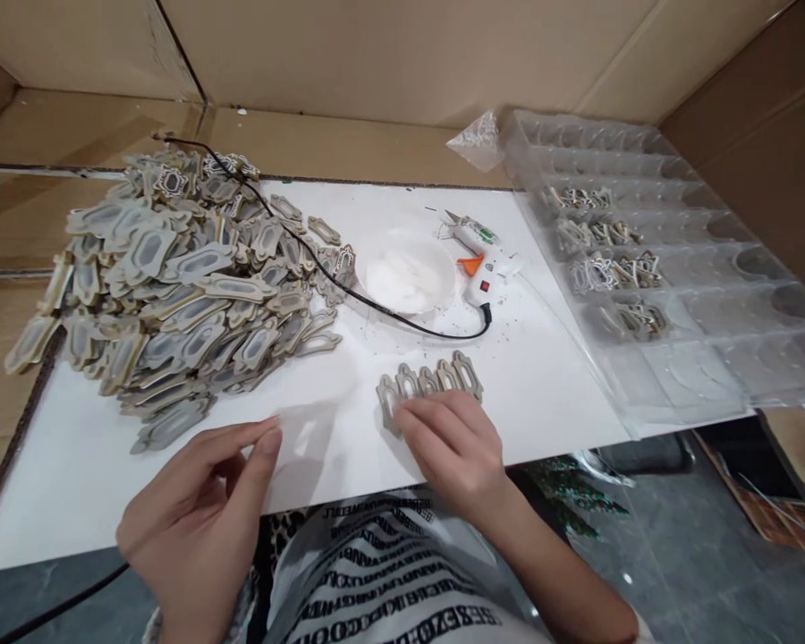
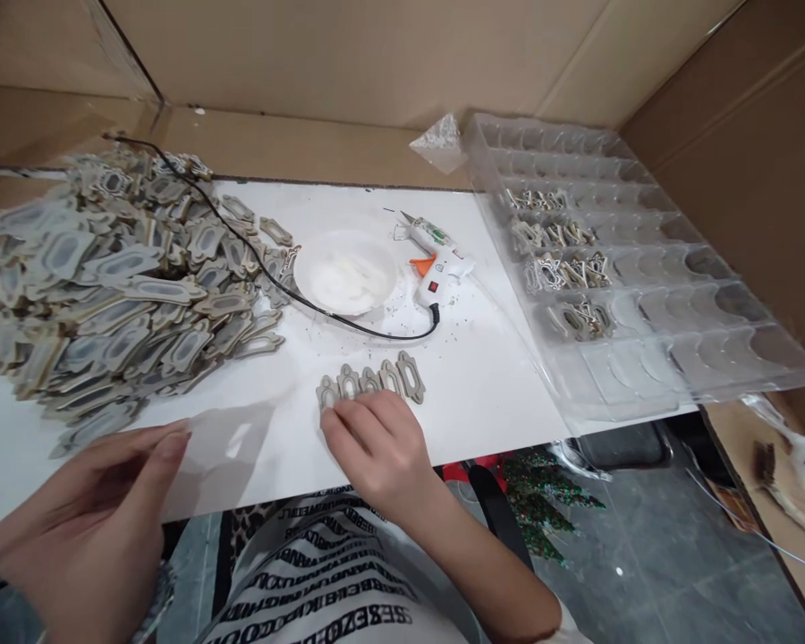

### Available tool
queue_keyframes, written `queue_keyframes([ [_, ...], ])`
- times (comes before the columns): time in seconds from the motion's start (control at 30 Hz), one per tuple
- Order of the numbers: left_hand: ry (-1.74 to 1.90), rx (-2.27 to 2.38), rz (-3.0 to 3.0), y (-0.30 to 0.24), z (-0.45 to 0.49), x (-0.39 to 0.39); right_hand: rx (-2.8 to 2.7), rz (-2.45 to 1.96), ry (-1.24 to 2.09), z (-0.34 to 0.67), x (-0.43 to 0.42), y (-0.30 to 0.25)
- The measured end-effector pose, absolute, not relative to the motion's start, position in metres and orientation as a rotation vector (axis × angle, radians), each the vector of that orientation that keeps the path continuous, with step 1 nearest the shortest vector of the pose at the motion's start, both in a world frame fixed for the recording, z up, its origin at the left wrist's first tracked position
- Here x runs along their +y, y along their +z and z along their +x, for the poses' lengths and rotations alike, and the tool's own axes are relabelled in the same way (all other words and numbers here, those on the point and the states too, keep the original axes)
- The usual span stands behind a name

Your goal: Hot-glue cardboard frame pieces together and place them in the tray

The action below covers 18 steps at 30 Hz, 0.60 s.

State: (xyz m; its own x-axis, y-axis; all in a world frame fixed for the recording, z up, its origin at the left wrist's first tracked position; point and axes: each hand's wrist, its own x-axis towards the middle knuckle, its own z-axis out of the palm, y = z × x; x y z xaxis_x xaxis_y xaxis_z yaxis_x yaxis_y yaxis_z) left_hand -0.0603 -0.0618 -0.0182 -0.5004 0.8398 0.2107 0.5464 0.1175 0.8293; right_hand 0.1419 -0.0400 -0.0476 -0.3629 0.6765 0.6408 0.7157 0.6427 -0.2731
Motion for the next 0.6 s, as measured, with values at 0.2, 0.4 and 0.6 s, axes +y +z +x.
queue_keyframes([
  [0.2,1.313,2.101,1.372,-0.018,-0.0657,-0.0658,-2.132,-1.095,-0.104,0.1397,-0.0375,-0.0471],
  [0.4,1.271,2.095,1.345,-0.0132,-0.0656,-0.0684,-2.197,-1.135,-0.071,0.1418,-0.0364,-0.0471],
  [0.6,1.239,1.752,1.405,-0.0197,-0.0703,-0.0679,-2.081,-1.116,0.092,0.1454,-0.045,-0.0405],
])
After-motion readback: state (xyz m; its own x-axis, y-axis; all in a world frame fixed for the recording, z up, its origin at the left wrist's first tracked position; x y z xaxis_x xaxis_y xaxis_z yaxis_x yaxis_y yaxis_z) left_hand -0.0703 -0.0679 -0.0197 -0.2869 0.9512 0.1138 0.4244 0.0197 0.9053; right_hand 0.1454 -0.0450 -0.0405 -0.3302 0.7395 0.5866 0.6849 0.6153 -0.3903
